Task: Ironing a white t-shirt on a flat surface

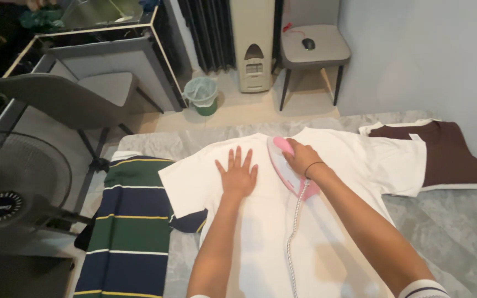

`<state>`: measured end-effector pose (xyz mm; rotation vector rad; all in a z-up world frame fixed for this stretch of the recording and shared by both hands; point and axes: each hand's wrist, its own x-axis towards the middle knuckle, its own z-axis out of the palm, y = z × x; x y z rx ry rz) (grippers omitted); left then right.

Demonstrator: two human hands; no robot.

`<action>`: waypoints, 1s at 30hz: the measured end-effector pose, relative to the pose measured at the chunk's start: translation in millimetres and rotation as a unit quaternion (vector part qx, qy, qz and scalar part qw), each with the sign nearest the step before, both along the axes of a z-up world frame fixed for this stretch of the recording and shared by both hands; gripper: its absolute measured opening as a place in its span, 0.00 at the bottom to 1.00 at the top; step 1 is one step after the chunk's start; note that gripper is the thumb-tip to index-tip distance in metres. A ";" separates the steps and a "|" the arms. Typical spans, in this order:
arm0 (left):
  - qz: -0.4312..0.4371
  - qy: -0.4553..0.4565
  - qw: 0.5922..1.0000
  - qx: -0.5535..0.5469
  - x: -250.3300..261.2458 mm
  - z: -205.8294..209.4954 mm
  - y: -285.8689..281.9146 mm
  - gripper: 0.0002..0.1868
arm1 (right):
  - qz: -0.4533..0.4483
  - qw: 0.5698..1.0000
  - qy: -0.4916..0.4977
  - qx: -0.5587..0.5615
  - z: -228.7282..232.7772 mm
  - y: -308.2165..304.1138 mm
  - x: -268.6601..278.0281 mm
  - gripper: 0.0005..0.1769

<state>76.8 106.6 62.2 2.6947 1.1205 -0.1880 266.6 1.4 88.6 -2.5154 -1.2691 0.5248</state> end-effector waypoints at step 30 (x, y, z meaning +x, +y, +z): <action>-0.137 -0.057 0.989 -0.027 132.5 -11.1 -91.3 0.31 | -0.196 0.978 0.057 0.053 -12.5 -94.8 75.7 0.34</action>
